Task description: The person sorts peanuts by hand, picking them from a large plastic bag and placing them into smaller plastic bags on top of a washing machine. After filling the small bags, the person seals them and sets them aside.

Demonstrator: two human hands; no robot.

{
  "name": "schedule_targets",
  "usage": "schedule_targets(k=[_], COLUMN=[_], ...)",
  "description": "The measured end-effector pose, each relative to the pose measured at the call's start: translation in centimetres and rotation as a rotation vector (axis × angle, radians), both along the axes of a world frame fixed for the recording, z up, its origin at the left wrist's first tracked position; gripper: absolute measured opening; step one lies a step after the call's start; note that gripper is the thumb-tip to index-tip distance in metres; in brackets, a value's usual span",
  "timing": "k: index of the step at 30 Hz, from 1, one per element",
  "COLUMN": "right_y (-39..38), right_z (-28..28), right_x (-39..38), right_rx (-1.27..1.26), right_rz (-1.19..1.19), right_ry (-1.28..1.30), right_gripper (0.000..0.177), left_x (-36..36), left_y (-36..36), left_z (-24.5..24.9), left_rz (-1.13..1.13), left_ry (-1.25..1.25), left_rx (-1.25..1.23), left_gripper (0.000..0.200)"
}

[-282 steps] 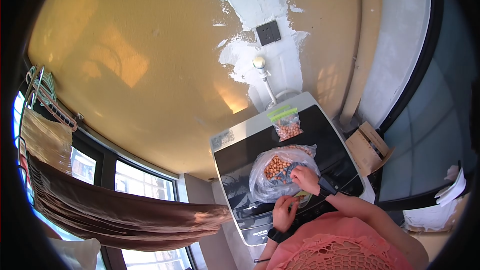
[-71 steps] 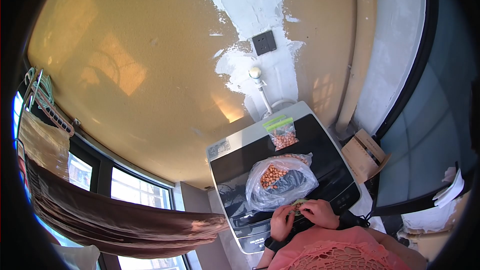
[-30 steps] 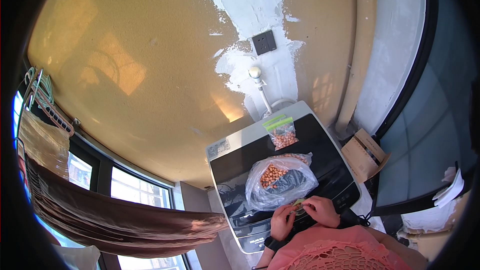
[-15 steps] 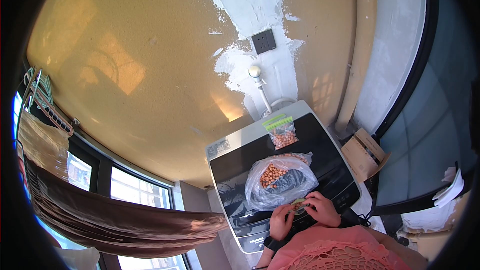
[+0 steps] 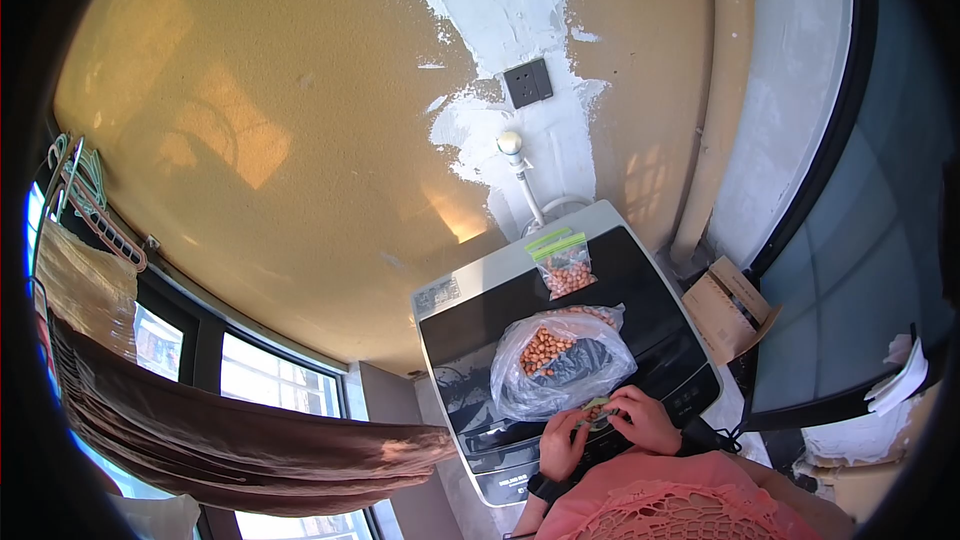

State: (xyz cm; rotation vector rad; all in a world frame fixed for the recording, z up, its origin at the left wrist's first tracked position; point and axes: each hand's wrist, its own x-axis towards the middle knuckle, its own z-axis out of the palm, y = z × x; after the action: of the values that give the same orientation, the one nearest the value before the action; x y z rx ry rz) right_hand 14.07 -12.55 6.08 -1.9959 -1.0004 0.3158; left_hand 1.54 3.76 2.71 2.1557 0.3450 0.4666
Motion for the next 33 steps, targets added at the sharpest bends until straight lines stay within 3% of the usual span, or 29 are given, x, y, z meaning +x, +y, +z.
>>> schedule_targets(k=[33], right_y=[-0.1], right_z=[-0.5], right_x=[0.1], right_rx=[-0.016], right_rz=[0.024], right_ry=[0.019], right_gripper=[0.022], left_x=[0.1], left_y=[-0.2], left_z=[0.5], left_rz=[0.001], left_ry=[-0.008], left_rx=[0.012], left_gripper=[0.025])
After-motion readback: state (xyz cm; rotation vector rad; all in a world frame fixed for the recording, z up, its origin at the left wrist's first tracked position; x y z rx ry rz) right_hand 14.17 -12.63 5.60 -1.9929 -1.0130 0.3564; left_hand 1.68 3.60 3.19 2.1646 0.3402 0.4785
